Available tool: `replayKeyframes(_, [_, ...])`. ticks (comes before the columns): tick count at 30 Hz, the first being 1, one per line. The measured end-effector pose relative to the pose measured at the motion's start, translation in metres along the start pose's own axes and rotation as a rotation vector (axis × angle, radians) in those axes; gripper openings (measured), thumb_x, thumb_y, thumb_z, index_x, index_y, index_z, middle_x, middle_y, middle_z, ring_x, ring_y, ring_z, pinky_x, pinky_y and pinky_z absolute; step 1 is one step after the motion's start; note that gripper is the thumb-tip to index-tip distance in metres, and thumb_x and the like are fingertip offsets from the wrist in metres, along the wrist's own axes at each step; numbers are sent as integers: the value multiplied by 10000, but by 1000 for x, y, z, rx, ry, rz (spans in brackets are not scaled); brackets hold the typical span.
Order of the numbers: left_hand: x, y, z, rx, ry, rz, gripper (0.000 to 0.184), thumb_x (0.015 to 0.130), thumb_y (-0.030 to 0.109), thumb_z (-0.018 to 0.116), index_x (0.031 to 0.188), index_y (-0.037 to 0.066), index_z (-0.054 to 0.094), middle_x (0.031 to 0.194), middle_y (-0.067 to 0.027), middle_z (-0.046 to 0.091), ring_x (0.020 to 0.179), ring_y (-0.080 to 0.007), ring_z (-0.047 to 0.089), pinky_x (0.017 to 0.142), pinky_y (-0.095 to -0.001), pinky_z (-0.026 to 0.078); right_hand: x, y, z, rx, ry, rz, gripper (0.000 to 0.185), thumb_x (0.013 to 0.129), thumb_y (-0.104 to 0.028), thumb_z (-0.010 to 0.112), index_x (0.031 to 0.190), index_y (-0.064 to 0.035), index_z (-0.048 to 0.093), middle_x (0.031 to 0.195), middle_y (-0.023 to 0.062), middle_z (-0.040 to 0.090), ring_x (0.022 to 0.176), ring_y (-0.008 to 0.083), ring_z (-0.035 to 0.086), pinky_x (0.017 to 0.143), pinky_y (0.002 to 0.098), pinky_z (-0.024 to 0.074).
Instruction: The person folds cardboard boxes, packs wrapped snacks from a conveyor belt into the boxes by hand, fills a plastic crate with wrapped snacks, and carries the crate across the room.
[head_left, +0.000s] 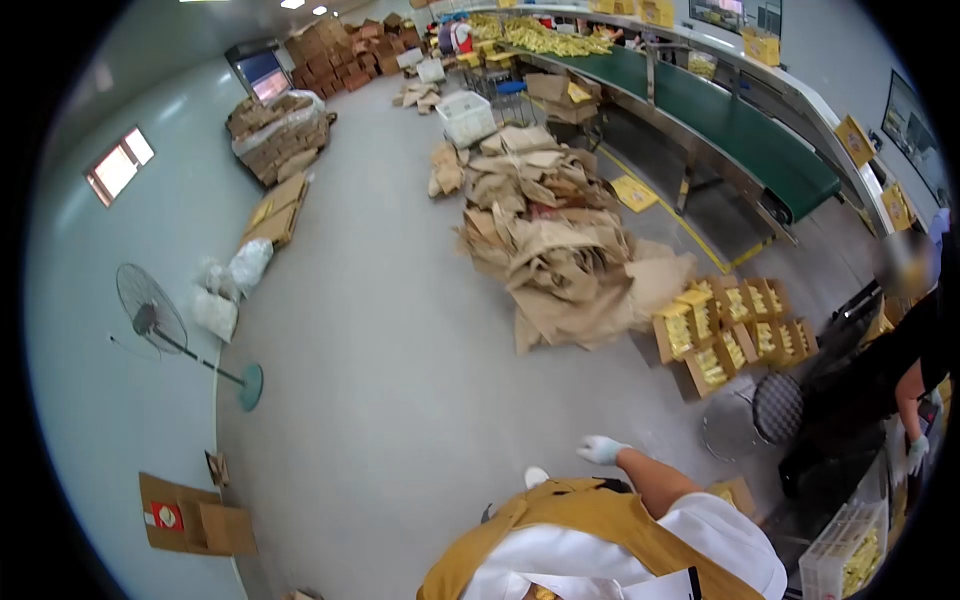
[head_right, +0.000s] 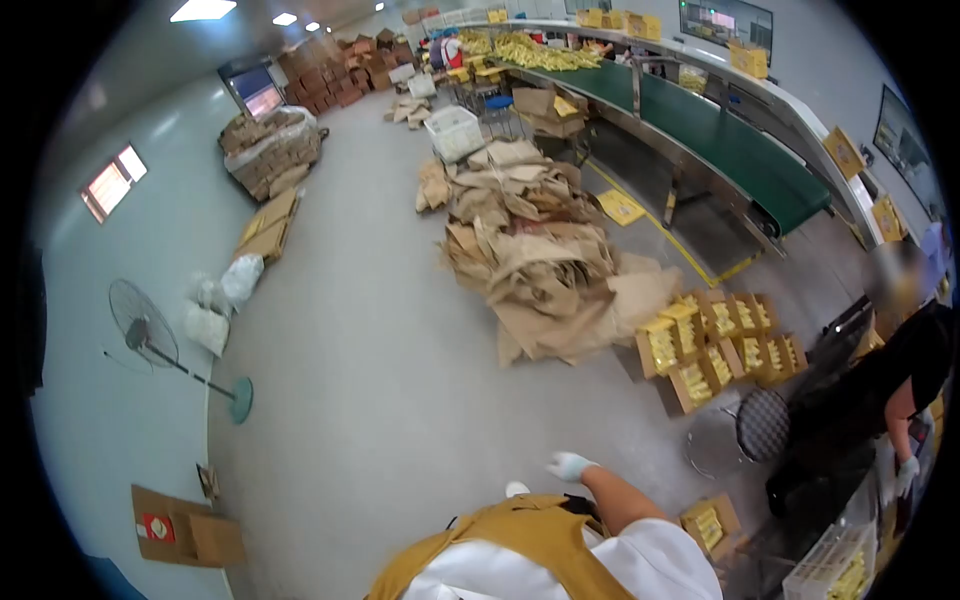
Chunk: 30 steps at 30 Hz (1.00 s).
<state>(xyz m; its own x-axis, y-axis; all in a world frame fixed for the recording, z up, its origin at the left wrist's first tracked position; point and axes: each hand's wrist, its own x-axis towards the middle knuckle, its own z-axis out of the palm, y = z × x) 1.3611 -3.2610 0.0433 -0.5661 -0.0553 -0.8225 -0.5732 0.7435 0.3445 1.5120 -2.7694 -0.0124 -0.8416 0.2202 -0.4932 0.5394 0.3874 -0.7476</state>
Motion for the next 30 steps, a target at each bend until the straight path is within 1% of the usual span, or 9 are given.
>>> replayKeyframes(4, [78,125,-70,36,40,-22,421,1003,322,525,1314,39,543,1207,-161,656,1054,-251,657,825,-389,530,27,76,-29,185,66,559,542,890,-470,566,1166,-16,674,1209,257,646,1175,397,591,986,449,471])
replayKeyframes(6, [121,195,-104,4,83,0,412,1004,311,522,1307,33,543,1200,-162,658,1049,-252,660,824,-389,532,59,215,11,-311,15,449,553,877,-439,586,1216,-6,646,1244,199,651,1178,370,597,992,429,474])
replayKeyframes(8, [170,279,-126,-94,117,79,404,1004,301,519,1300,27,543,1192,-162,660,1043,-253,663,823,-388,534,41,216,-10,-747,94,191,362,940,-208,522,1256,-80,643,1178,152,674,1100,244,633,982,356,482])
replayKeyframes(12, [237,458,-146,-259,60,438,427,1012,300,501,1336,23,525,1267,-169,639,1121,-312,647,864,-482,527,137,141,-95,-519,-218,487,387,938,-262,530,1255,-64,635,1223,185,642,1121,309,610,983,389,476])
replayKeyframes(15, [261,530,-138,-194,-36,470,422,999,301,513,1338,51,537,1251,-147,654,1124,-313,644,887,-483,524,283,61,-162,-429,-277,479,413,937,-302,536,1254,-53,628,1256,209,618,1136,358,593,984,414,471])
replayKeyframes(21, [330,628,-146,-30,-88,189,433,982,313,530,1319,42,550,1169,-150,670,1037,-306,656,846,-465,534,593,-200,-350,-213,35,187,479,935,-382,548,1252,-29,614,1322,258,570,1167,457,558,986,463,460])
replayKeyframes(24, [375,678,-162,-48,-74,93,439,974,319,538,1310,37,557,1129,-151,678,993,-302,662,825,-457,539,721,-346,-432,-9,221,-110,513,948,-391,550,1268,9,584,1267,254,611,1210,404,559,1014,429,439])
replayKeyframes(26, [413,716,-178,-31,-76,39,443,968,323,544,1304,34,561,1102,-152,683,964,-299,666,812,-451,542,778,-437,-470,80,246,-137,458,951,-374,562,1244,-25,607,1245,228,629,1186,373,581,1001,416,452])
replayKeyframes(30, [501,807,-221,55,-85,-2,452,957,331,555,1292,28,570,1048,-154,694,906,-294,673,784,-439,549,862,-479,-479,117,291,-352,369,966,-321,558,1195,-41,635,1114,182,675,1078,314,636,965,364,477])
